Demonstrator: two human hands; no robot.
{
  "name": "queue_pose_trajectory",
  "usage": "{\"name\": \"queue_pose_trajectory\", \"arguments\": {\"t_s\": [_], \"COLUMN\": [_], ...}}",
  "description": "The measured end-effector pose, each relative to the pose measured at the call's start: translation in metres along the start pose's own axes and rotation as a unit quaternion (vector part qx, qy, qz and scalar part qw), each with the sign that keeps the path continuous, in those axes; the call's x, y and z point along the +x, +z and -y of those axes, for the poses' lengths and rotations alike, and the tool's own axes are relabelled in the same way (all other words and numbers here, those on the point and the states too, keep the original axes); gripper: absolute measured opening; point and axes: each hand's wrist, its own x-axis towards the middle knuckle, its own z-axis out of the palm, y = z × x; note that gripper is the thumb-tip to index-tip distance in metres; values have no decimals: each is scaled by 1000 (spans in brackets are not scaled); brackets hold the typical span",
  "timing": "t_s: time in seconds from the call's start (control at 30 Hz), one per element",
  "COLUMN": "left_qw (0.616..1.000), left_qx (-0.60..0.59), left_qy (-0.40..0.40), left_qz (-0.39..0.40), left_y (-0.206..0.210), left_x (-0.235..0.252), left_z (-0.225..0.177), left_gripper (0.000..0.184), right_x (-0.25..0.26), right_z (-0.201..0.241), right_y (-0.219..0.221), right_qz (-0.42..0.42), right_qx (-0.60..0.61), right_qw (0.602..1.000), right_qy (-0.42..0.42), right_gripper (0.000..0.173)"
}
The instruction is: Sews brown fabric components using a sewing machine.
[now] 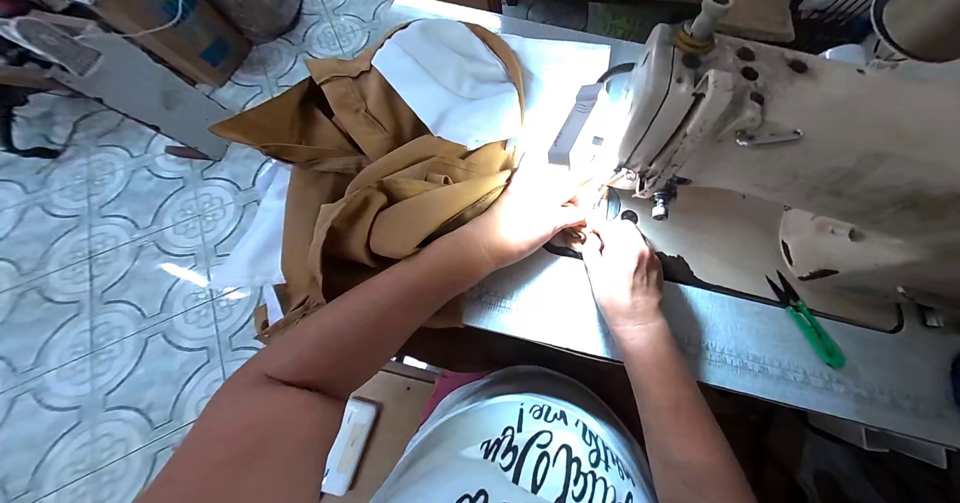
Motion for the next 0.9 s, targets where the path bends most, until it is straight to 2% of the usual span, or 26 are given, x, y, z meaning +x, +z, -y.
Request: {"name": "queue_pose_trajectory", "arguments": {"t_s": [0.13, 0.2, 0.3, 0.37, 0.43, 0.53, 0.63, 0.7, 0.77, 0.8, 0.83, 0.87, 0.9], "left_qw": [999, 995, 970, 956, 949, 947, 959, 986, 997, 998, 999, 998, 997], "left_qx": [-28, -76, -192, -232, -254, -268, -240, -160, -78, -39, -11, 8, 13], "left_qy": [-8, -62, -145, -178, -189, -172, -148, -54, 23, 40, 53, 67, 82], "left_qz": [-35, -28, -25, -15, -16, -36, -3, -9, -15, -6, -1, -1, -7], "left_y": [11, 14, 5, -2, 1, 6, -1, -4, -11, -16, -18, -18, -16], "left_x": [1, 0, 4, 6, 5, -1, -6, -9, -16, -19, -22, -24, -24], "left_z": [6, 9, 9, 4, 4, 6, -1, -3, -7, -10, -13, -14, -14], "left_gripper": [28, 29, 27, 25, 26, 22, 27, 40, 28, 25, 27, 29, 30], "right_x": [0, -8, -22, -21, -13, -1, 2, -7, -24, -33, -42, -49, -54], "right_z": [-11, -19, -12, -2, 3, 5, 6, 14, 28, 30, 27, 23, 20], "right_y": [-2, -8, -6, 0, 5, 11, 11, -2, -23, -27, -27, -26, -25], "right_qz": [0, -22, -20, -25, -29, -42, -44, -8, 56, 66, 69, 70, 65], "right_qx": [52, 131, 246, 270, 277, 329, 368, 453, 580, 603, 596, 560, 489], "right_qw": [998, 989, 964, 956, 951, 928, 909, 860, 751, 723, 727, 761, 825], "right_qy": [35, 73, 103, 111, 136, 169, 191, 236, 310, 331, 335, 319, 276], "right_gripper": [19, 22, 14, 16, 30, 30, 33, 34, 28, 31, 38, 45, 47]}}
